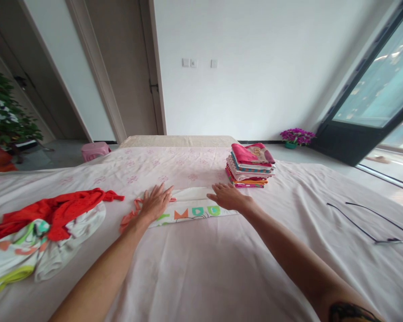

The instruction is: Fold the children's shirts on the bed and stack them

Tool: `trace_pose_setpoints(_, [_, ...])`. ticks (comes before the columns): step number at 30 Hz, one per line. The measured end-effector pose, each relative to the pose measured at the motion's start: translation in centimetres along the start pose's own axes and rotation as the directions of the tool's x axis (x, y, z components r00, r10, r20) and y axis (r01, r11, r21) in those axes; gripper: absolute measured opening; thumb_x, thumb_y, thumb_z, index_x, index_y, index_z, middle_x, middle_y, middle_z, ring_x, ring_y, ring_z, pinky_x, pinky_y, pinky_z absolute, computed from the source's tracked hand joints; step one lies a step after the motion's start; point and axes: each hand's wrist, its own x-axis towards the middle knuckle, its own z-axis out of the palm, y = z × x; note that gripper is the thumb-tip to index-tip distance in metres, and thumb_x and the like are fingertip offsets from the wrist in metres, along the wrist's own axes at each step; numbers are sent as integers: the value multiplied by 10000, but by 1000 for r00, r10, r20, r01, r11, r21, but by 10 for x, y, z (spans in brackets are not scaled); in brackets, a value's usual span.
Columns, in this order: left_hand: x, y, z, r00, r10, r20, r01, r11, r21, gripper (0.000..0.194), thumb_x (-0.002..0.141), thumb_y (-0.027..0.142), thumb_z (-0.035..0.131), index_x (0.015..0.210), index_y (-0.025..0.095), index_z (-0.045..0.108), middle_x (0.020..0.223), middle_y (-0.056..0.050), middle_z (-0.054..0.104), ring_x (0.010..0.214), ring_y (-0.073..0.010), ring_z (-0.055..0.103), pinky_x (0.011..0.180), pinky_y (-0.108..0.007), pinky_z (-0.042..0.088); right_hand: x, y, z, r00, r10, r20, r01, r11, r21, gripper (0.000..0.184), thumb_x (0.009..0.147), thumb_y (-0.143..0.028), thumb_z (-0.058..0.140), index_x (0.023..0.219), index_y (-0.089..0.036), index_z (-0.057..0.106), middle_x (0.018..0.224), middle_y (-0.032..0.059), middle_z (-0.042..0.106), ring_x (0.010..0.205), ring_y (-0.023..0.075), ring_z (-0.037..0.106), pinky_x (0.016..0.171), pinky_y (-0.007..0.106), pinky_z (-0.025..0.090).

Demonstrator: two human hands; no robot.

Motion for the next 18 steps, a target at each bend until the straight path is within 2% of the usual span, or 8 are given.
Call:
trace_pose_setpoints(2, [1, 0, 1, 1000, 7, 21, -7, 1000, 21, 550, 996, 499, 139, 1504, 411, 329, 1627, -43, 240, 1486, -334, 200, 1134, -645, 148, 10, -22, -7, 995, -21, -100, 22, 1000, 17, 608, 1008, -532, 291, 1430, -129, 460, 1460, 195, 479, 1385, 317, 392, 1122, 508, 280])
trace_pose_setpoints(5, [1, 1, 2, 999, 9, 46, -10, 1000, 28, 556, 989, 539, 157, 1499, 413, 337, 1619, -58, 260, 1490, -342, 180, 1131, -663, 108, 28, -65, -6, 977, -90, -192, 103, 993, 61, 660, 1016, -534, 232, 1503, -103, 349, 1555, 177, 343, 1451, 300, 282, 1163, 484, 220])
trace_pose_setpoints(7, [1, 0, 3, 998, 13, 54, -15, 999, 31, 567, 984, 556, 163, 1501, 404, 339, 1619, -65, 261, 1493, -338, 170, 1133, -663, 100, 38, -91, 3, 972, -126, -197, 145, 985, 88, 685, 1015, -538, 229, 1520, -83, 313, 1574, 185, 289, 1464, 307, 250, 1165, 484, 222])
trace_pose_setpoints(9, [1, -1, 4, 999, 11, 44, -13, 998, 56, 564, 987, 537, 177, 1502, 384, 348, 1618, -66, 262, 1493, -325, 174, 1142, -646, 109, 44, -106, 16, 977, -150, -154, 166, 981, 98, 672, 1010, -536, 261, 1523, -106, 317, 1577, 176, 285, 1463, 304, 256, 1160, 485, 241])
trace_pose_setpoints(12, [2, -3, 7, 1000, 1, 23, -3, 996, 94, 551, 994, 474, 188, 1508, 355, 350, 1618, -79, 260, 1487, -320, 200, 1144, -640, 123, 43, -105, 35, 989, -109, -104, 119, 988, 97, 673, 1006, -528, 280, 1529, -104, 308, 1588, 171, 255, 1474, 299, 231, 1173, 480, 223])
trace_pose_setpoints(15, [3, -2, 8, 1000, -3, 30, 0, 995, 100, 553, 994, 454, 184, 1518, 349, 328, 1623, -83, 242, 1486, -322, 201, 1142, -647, 120, 35, -84, 45, 995, 3, -99, 8, 994, 107, 708, 1009, -528, 228, 1531, -53, 286, 1595, 184, 212, 1486, 304, 182, 1190, 482, 180])
trace_pose_setpoints(18, [3, -1, 6, 999, -1, 32, -2, 995, 99, 556, 989, 461, 208, 1520, 343, 325, 1624, -85, 239, 1486, -324, 202, 1142, -647, 126, 24, -58, 46, 992, 98, -82, -89, 990, 107, 733, 1000, -556, 200, 1537, -63, 280, 1598, 174, 205, 1488, 308, 174, 1187, 504, 176])
